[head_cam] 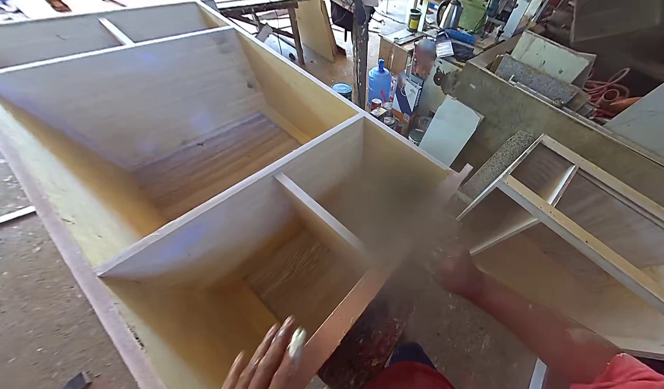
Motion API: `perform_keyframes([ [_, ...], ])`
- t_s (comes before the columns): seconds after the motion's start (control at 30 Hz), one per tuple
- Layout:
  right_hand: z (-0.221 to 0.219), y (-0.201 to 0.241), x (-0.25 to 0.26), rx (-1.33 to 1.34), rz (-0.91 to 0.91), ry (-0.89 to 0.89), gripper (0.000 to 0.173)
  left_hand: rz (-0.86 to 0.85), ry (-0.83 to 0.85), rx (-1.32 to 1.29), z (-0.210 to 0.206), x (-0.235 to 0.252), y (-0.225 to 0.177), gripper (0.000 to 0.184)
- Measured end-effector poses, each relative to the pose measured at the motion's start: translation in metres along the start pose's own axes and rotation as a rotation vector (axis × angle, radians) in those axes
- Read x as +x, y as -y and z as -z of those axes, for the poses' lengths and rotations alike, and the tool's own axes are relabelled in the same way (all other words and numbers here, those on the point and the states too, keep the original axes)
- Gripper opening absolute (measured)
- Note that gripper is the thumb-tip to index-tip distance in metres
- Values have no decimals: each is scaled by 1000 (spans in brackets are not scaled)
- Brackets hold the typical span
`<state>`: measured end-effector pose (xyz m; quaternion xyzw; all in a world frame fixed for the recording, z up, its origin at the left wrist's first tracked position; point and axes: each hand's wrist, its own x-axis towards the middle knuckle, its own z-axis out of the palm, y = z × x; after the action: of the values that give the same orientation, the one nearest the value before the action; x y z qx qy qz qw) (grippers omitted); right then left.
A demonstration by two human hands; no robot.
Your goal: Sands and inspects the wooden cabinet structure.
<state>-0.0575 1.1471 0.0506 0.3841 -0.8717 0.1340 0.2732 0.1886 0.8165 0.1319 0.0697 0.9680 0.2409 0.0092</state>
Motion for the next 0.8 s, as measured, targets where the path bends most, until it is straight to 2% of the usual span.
perform_keyframes([
  [0.07, -3, -35, 10, -67, -35, -82, 36, -140, -40, -69, 12, 53, -12, 56],
  [0.13, -9, -74, 17, -132, -211, -39, 47, -164, 19, -82, 21, 123, -31, 51],
  [0.2, -12, -59, 13, -94, -251, -11, 53, -58, 250, -175, 30, 200, -60, 47],
  [0.23, -13, -42, 8, -66, -203, -29, 46, 8, 362, -253, 31, 237, -75, 46],
  [0.27, -11, -33, 4, -54, -163, -46, 38, 37, 421, -354, 21, 270, -81, 46],
  [0.3, -9, -42, 3, -59, -136, -61, 36, 36, 442, -482, 1, 300, -82, 46],
  [0.37, -9, -92, 4, -132, -218, -60, 43, 34, 455, -776, -52, 348, -76, 44],
  [0.43, -7, -128, 11, -182, -298, 4, 56, 78, 467, -898, -78, 375, -85, 40],
  [0.57, -3, -119, 9, -104, -191, 31, 62, 46, 421, -763, -87, 395, -90, 37],
  [0.63, -3, -127, 10, -85, -190, 40, 66, 18, 300, -722, -94, 400, -92, 28],
  [0.7, -6, -133, 13, -65, -207, 39, 64, 23, 198, -683, -98, 404, -94, 17],
  [0.8, -9, -138, 19, -59, -249, 19, 62, 60, 194, -650, -95, 409, -94, 13],
])
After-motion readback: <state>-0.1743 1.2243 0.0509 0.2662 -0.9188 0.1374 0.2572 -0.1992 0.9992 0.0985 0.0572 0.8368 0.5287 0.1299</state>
